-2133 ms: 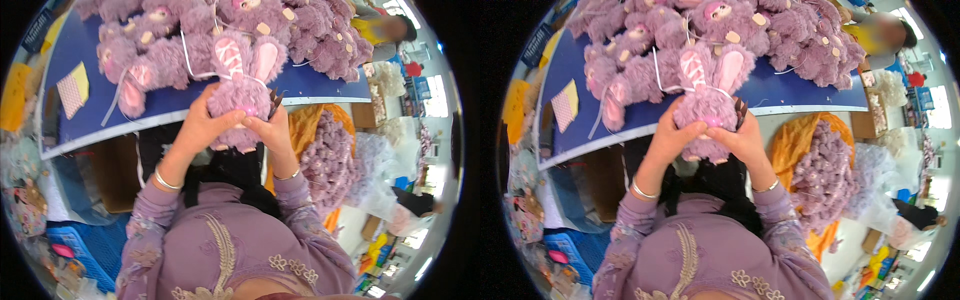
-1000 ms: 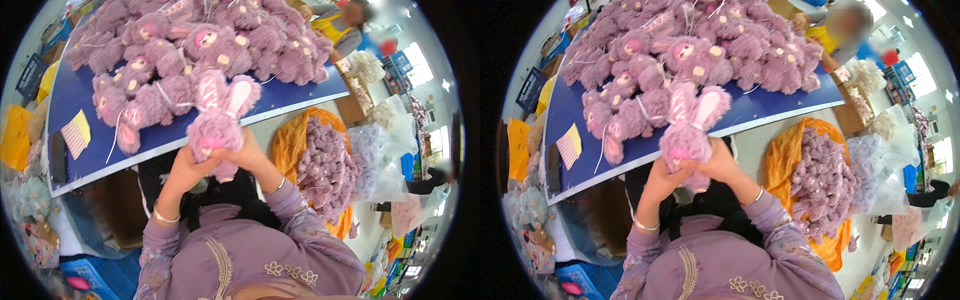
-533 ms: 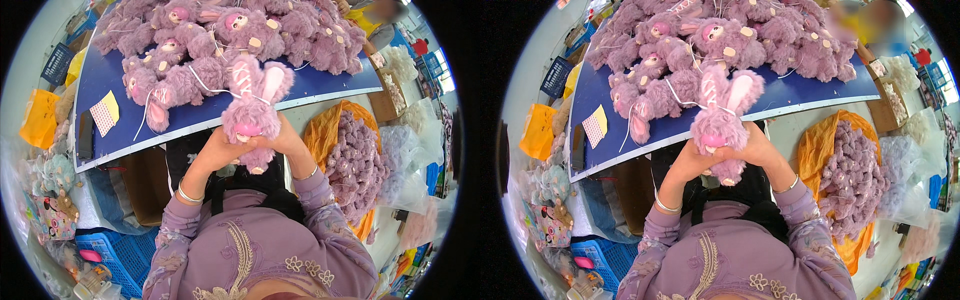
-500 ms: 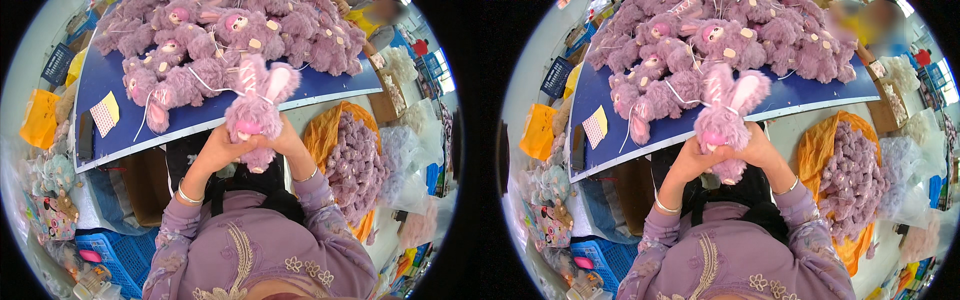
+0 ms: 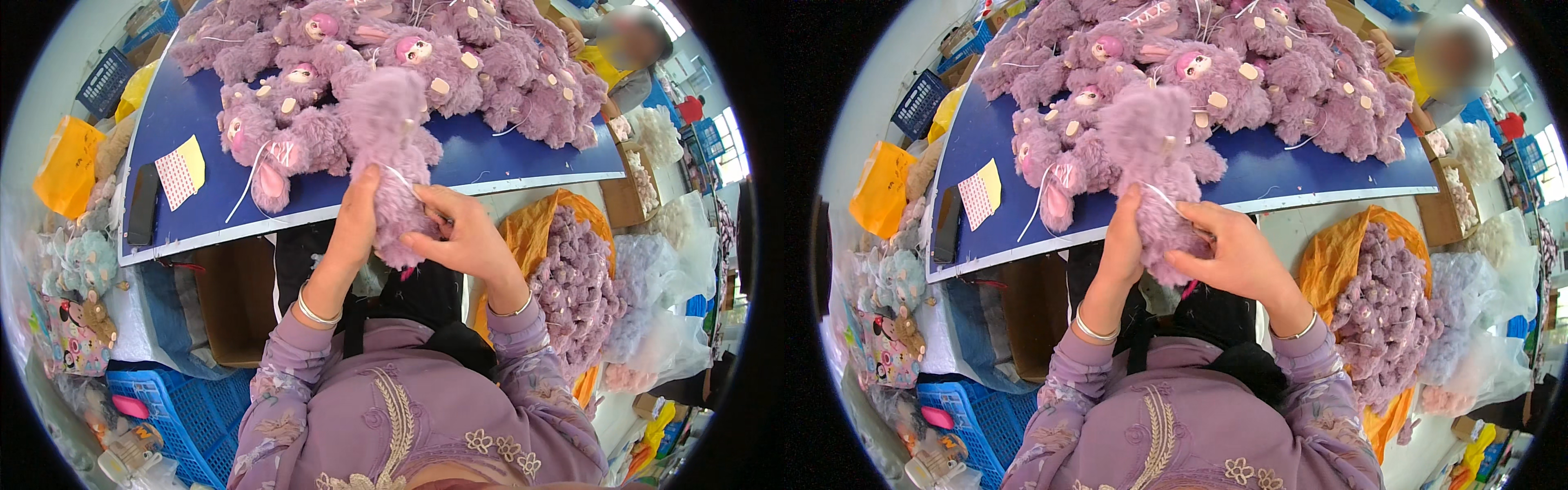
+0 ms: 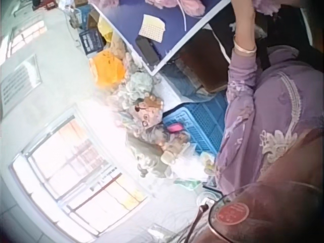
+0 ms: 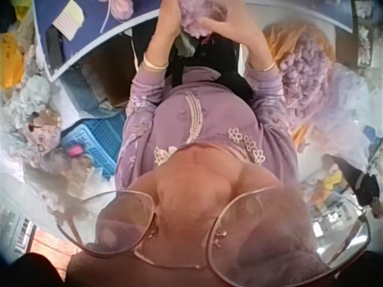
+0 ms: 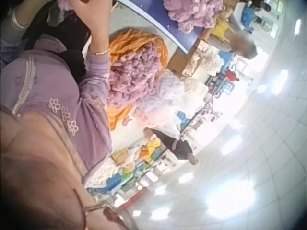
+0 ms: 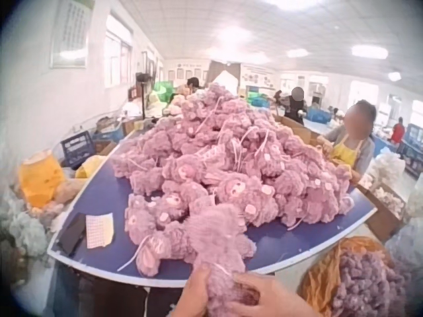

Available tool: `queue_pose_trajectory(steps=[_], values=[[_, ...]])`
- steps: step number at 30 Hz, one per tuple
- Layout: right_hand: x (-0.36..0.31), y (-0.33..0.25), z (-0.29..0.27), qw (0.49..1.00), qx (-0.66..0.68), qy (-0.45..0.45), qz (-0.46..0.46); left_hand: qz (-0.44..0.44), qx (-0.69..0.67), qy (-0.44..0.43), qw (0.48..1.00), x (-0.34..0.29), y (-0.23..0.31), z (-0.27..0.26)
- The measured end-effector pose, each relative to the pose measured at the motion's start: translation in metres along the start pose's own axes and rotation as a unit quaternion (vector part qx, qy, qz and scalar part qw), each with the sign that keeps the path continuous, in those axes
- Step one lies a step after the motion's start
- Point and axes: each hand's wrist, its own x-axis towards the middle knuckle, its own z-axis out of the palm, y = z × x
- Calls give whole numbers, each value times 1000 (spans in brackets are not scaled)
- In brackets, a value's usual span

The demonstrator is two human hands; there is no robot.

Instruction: The person trims loose threads and excess fabric from purple stuffed bunny toys using small scissors. They handle each toy individually, cutting stray threads and then placing the finished items into a pile on the table.

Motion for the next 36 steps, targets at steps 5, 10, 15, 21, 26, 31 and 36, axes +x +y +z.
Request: queue_pose_trajectory(steps=[5,10,15,21,26,31,36], values=[[3,-22,-6,972,-218,-85,-15,-14,-33,-4,999,1,3,-10],[12,-17,-6,978,-171,-117,2,-18,-53,-4,998,2,10,-17],[21,-11,-12,992,-54,-112,36,-41,-68,-27,996,0,3,-6],[12,-18,1,971,-235,-18,-40,-71,-102,-58,991,-4,11,9],[4,-34,3,968,-247,-50,8,15,-71,-73,995,3,15,18],[-7,-51,0,961,-264,-75,23,-19,-125,-59,990,3,21,23],[-11,-73,-37,972,-143,-184,40,6,-149,-44,988,4,18,26]])
